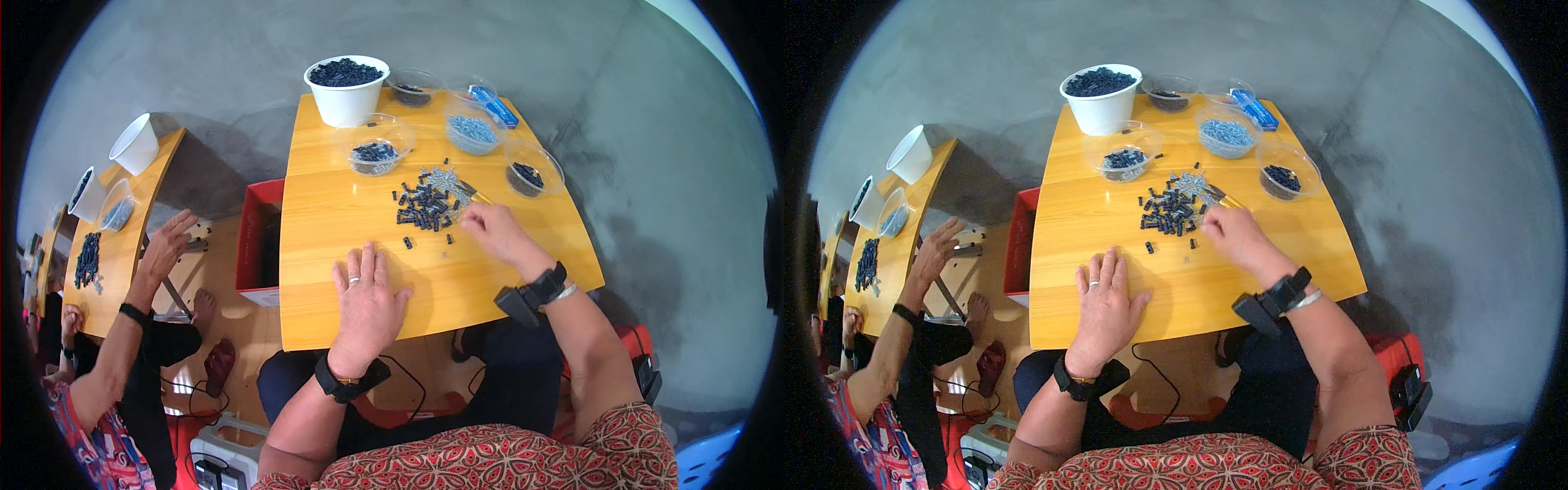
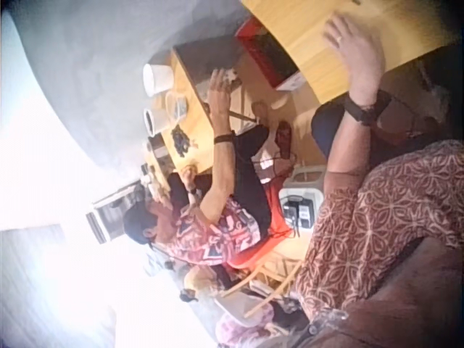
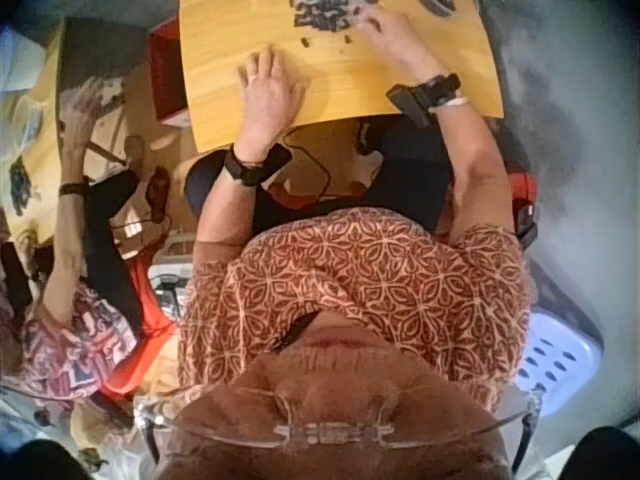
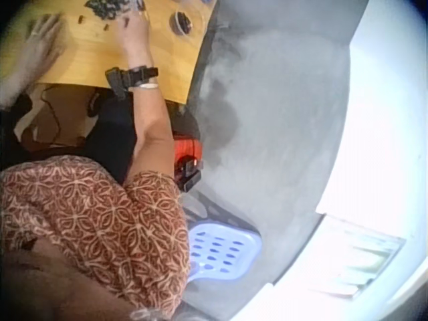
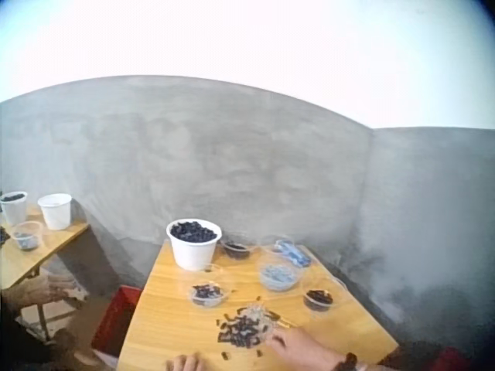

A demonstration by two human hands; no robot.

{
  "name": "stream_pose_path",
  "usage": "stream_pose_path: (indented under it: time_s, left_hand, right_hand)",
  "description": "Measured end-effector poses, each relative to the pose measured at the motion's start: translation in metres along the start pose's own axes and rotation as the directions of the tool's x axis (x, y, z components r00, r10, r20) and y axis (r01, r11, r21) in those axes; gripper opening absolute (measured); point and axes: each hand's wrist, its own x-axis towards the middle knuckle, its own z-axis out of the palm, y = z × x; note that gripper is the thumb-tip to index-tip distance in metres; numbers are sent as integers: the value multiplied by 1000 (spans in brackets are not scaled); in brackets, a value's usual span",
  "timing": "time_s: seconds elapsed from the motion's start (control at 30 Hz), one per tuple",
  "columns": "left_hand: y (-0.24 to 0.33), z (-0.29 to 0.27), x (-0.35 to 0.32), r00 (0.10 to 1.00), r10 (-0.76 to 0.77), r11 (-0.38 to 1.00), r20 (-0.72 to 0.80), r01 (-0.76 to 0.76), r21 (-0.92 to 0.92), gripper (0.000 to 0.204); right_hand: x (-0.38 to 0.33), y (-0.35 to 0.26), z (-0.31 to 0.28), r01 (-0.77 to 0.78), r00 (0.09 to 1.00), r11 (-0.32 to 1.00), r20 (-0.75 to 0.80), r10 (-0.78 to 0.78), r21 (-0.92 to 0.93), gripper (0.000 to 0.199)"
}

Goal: Assembling small black plastic components by hand at a workbench.

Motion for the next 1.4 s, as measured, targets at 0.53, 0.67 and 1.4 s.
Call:
stream_pose_path:
  time_s: [0.53,0.67,1.4]
  left_hand:
    - [17,6,13,996,45,999,74,-44,-25,63]
    - [10,0,4,993,85,996,80,-84,-25,61]
    - [3,0,4,986,155,986,64,-151,-67,57]
  right_hand:
    - [10,-8,26,120,993,956,23,-118,-267,9]
    - [10,-12,26,88,996,982,27,-85,-168,8]
    - [44,-41,50,376,925,844,97,-369,-382,7]
